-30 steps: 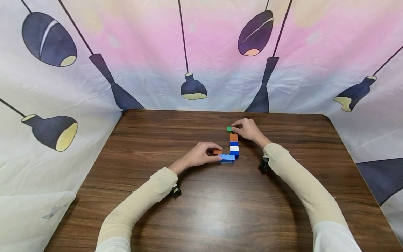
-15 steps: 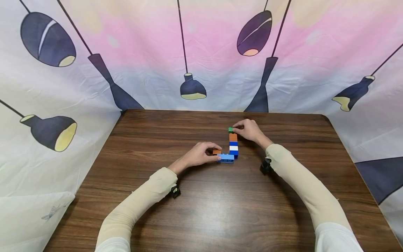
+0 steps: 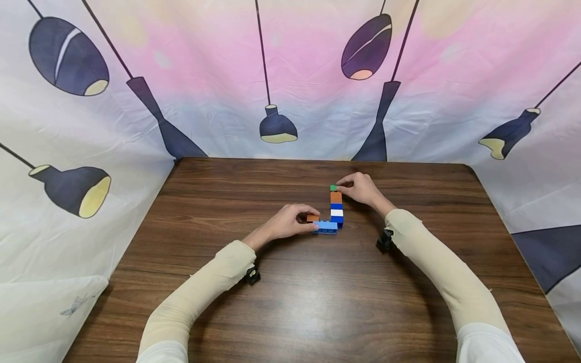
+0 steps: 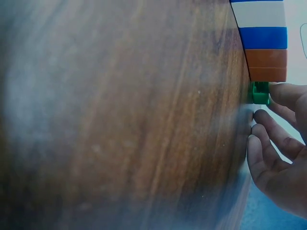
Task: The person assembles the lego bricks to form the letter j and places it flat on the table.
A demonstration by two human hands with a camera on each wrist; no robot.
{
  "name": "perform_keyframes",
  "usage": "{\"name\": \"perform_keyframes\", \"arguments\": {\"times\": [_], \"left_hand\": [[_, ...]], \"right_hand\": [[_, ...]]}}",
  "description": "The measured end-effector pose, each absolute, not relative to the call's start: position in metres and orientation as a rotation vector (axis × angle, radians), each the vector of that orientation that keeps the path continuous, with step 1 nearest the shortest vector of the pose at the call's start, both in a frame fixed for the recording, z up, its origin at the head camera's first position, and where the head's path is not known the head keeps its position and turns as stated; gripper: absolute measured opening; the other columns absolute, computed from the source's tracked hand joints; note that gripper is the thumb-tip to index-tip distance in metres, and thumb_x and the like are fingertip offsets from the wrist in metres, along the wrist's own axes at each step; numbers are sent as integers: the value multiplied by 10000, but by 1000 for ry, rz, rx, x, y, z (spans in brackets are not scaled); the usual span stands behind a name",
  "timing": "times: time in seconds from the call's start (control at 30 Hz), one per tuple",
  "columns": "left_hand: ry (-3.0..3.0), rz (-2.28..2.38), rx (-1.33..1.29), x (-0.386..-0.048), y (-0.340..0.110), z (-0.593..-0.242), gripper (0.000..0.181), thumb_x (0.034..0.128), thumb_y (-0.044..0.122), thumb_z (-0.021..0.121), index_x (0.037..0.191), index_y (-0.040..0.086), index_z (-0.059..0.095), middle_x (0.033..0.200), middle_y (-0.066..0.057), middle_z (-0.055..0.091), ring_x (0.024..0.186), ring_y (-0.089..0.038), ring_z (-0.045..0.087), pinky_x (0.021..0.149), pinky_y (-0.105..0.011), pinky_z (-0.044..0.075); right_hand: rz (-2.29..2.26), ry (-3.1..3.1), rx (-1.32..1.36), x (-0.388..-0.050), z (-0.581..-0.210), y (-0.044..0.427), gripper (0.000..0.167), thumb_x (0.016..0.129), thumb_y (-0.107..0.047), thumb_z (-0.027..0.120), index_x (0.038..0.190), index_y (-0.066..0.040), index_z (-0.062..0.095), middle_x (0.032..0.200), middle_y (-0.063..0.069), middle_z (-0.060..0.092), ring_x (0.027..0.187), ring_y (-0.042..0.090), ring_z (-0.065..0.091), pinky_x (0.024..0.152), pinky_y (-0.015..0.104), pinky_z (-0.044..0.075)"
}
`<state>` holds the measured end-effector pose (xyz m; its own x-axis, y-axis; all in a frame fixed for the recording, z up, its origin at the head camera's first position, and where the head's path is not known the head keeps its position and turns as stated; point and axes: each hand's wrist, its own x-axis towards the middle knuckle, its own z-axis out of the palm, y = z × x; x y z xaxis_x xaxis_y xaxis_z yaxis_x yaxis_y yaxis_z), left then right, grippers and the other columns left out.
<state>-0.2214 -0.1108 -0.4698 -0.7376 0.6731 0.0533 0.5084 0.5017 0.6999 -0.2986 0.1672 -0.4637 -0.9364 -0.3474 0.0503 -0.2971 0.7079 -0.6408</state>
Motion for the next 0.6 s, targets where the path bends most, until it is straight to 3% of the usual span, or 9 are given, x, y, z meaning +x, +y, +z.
{"name": "perform_keyframes", "arguments": {"times": [0.4,0.6], "left_hand": [[2526,1056,1016,-222,-109,-471,412,974,325,719,1317,101,676,1204,-15,699,993,-102,653,874,-287,542],[2523,1102,995,-222,-116,-471,490,975,380,708,1377,111,634,1291,-11,672,1094,-122,645,910,-306,541]], "right_hand": [[-1073,2821,-524,-296,-463,172,320,1010,-289,668,1243,-82,741,1165,133,741,852,228,675,741,399,519],[-1124,2832,-483,-288,-457,187,397,1016,-352,648,1310,-89,696,1245,137,703,976,273,675,831,469,536]]}}
